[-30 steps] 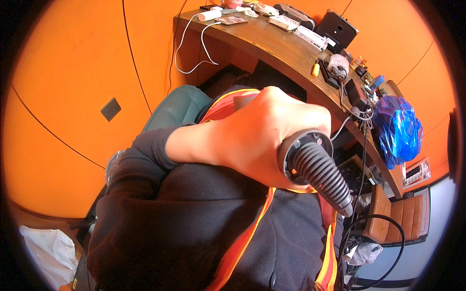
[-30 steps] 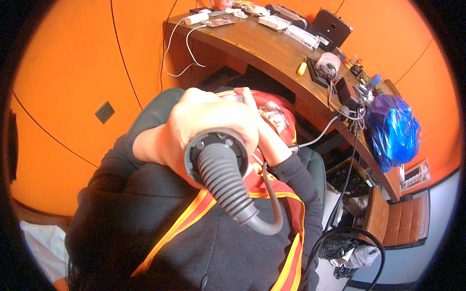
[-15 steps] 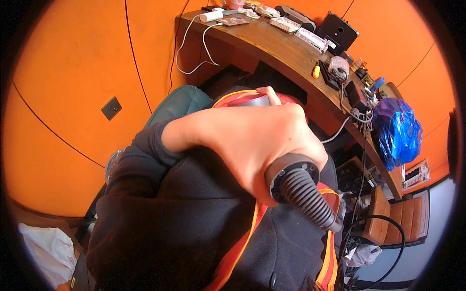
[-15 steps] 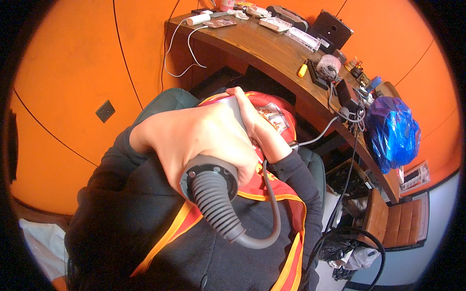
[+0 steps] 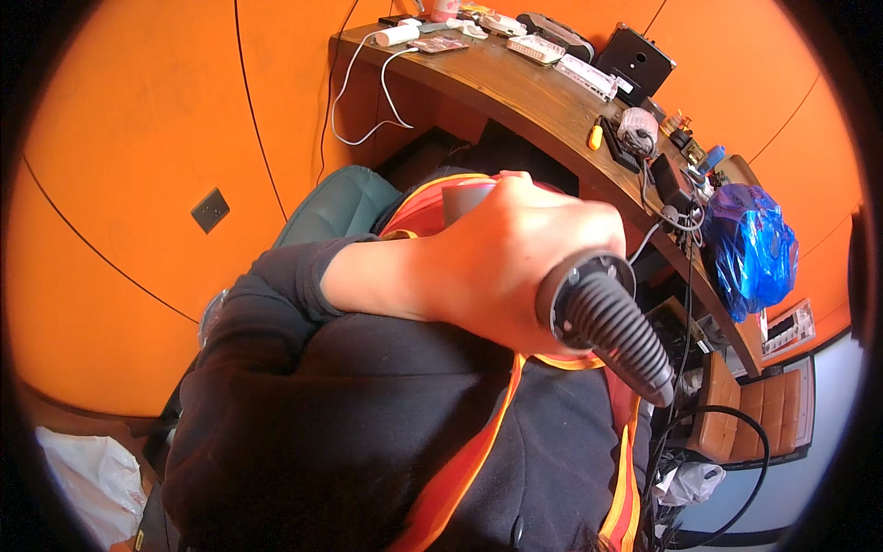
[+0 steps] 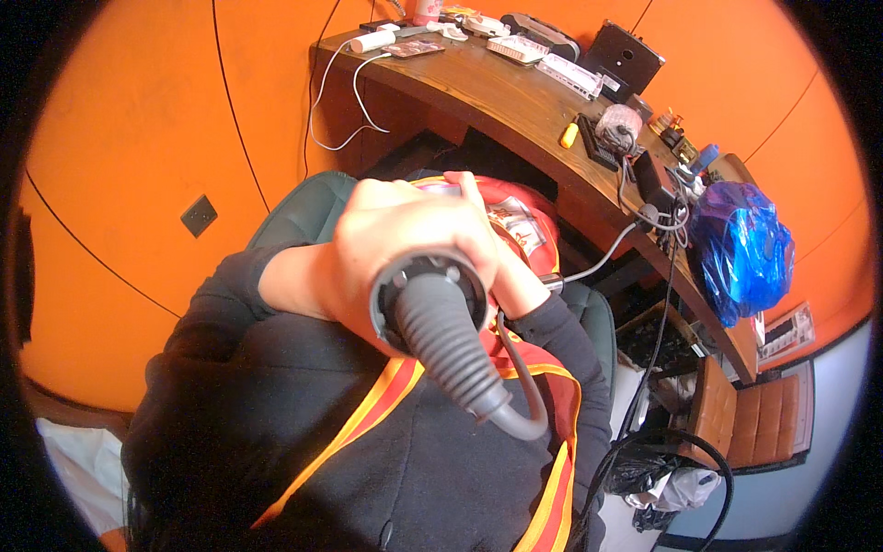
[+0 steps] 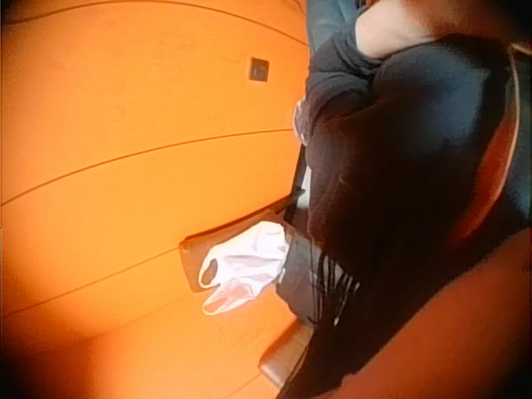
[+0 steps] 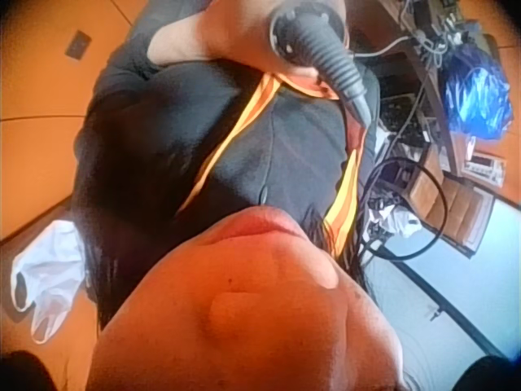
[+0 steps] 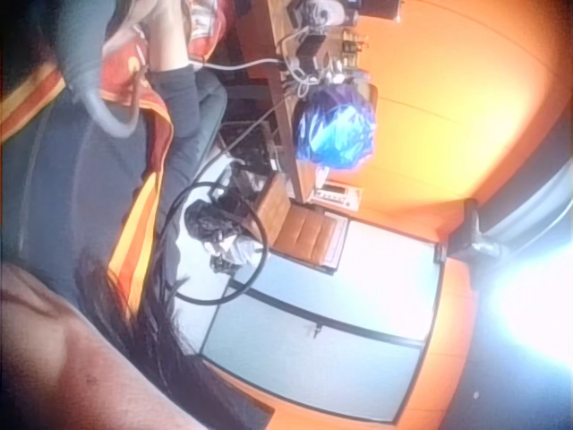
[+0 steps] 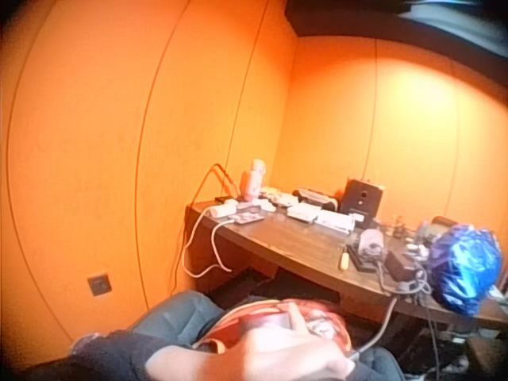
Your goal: The person assembles a hair dryer by attaching a pink nozzle to the main body, inserting a screw, and connecting a power cord. They then handle a second hair dryer wrapped in bubble wrap, remove the wrap, and place it on the table.
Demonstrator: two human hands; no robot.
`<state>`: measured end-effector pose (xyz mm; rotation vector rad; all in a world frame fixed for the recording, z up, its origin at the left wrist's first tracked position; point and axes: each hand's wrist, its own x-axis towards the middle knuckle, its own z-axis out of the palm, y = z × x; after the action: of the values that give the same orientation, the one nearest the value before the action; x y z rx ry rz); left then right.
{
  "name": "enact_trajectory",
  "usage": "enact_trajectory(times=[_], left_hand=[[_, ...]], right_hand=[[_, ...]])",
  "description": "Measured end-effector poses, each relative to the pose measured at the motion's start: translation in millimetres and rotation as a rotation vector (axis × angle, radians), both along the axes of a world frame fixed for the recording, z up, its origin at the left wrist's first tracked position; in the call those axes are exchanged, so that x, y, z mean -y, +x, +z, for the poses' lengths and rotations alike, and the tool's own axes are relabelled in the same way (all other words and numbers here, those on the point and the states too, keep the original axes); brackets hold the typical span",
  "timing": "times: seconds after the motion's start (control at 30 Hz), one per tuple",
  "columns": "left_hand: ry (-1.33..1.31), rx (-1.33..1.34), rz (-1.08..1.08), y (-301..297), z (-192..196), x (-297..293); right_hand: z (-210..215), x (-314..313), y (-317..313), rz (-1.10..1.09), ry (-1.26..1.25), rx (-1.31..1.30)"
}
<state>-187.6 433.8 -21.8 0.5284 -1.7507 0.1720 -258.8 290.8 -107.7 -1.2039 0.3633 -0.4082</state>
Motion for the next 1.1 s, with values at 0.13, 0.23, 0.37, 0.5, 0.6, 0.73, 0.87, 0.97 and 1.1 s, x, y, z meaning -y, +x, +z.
enact_trajectory(times=[0.13,0.23,0.37,0.5,0.6,0.73,0.87,0.97,1.1], left_hand=[[-0.070,-0.089,0.092,-0.1,-5.5,0.7],[0.001,-0.102,0.013,1.6,-7.2,0.3],[-0.030,-0.094,0.112,2.2,-6.8,-1.4],[-0.075,-0.175,0.169,-2.2,-6.3,-0.7],[-0.094,-0.153,0.154,-2.8,-5.7,-3.7],[-0.008,-0.177,-0.175,-2.4,-1.4,-6.8],[-0.022,-0.044,-0.174,4.7,1.3,-17.6],[0.013,-0.035,-0.008,4.1,-0.1,-18.2],[-0.014,-0.127,0.024,0.7,-2.5,-12.3]], right_hand=[[-0.4,-0.1,-1.7,0.005,0.017,0.001],[-0.8,0.1,-2.2,0.016,0.032,0.001],[-0.4,-0.6,-1.0,0.029,0.046,0.005],[1.2,-2.6,1.8,0.049,0.073,0.002],[2.8,-2.5,3.7,0.072,0.099,0.002],[3.5,-1.2,2.0,0.095,0.144,0.003],[3.2,-1.2,4.4,0.128,0.201,0.001],[3.2,-5.9,6.1,0.149,0.247,-0.001],[8.1,-9.6,7.8,0.180,0.306,0.000]])
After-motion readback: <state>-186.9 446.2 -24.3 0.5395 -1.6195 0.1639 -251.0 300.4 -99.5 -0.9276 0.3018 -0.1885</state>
